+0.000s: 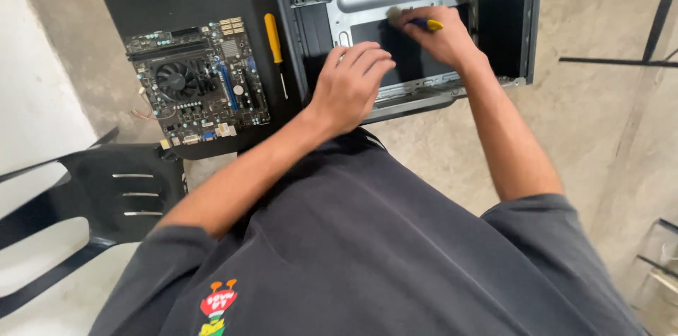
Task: Removing a motherboard from a computer case, cleaning the case with a brush, and performing maintenance on the motherboard components.
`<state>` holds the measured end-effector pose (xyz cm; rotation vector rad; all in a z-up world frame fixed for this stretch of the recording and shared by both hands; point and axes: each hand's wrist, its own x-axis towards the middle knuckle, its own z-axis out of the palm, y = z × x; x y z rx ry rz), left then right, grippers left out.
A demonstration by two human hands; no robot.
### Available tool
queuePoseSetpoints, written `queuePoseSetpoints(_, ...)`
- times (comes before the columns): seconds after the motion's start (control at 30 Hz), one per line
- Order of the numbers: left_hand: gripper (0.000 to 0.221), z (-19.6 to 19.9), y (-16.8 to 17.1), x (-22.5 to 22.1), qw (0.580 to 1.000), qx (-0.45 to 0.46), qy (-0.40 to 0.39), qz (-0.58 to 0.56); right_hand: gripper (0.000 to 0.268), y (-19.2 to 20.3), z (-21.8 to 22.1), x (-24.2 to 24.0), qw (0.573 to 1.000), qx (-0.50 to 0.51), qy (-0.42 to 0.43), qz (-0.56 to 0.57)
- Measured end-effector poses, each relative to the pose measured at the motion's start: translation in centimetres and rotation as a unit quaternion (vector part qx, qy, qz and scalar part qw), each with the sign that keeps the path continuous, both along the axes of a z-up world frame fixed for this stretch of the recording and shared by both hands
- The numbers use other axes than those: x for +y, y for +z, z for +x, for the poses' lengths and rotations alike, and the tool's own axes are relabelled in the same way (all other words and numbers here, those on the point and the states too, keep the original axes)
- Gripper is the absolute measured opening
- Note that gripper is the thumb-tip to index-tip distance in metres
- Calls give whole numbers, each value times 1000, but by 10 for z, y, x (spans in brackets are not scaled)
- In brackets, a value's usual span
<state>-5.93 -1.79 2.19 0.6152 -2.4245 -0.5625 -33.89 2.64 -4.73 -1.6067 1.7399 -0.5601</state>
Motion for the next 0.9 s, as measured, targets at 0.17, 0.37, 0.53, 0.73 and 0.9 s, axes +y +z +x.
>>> queuePoseSetpoints(0.17, 29, -118, -90, -48, 971, -91, -136, 176, 15, 44, 21, 50, 981, 149, -8, 127)
queuePoseSetpoints(0.37, 51, -223, -181, -70, 934, -198, -297, -5, 18, 72, 49, 103, 977, 106, -157, -93)
queuePoseSetpoints(0.53, 43, -243, -270, -91, 916, -162, -307, -200, 16, 68, 61, 104, 955, 156, -199, -157)
queuePoseSetpoints(0.73, 63, -242, -236, -80, 953, -303, 3, 22, 16, 61, 55, 103, 953, 178, -177, -170)
queuePoseSetpoints(0.9, 49, -234, -196, -85, 908, -411, -23, 80, 16, 57, 35, 94, 968, 198, -138, -67)
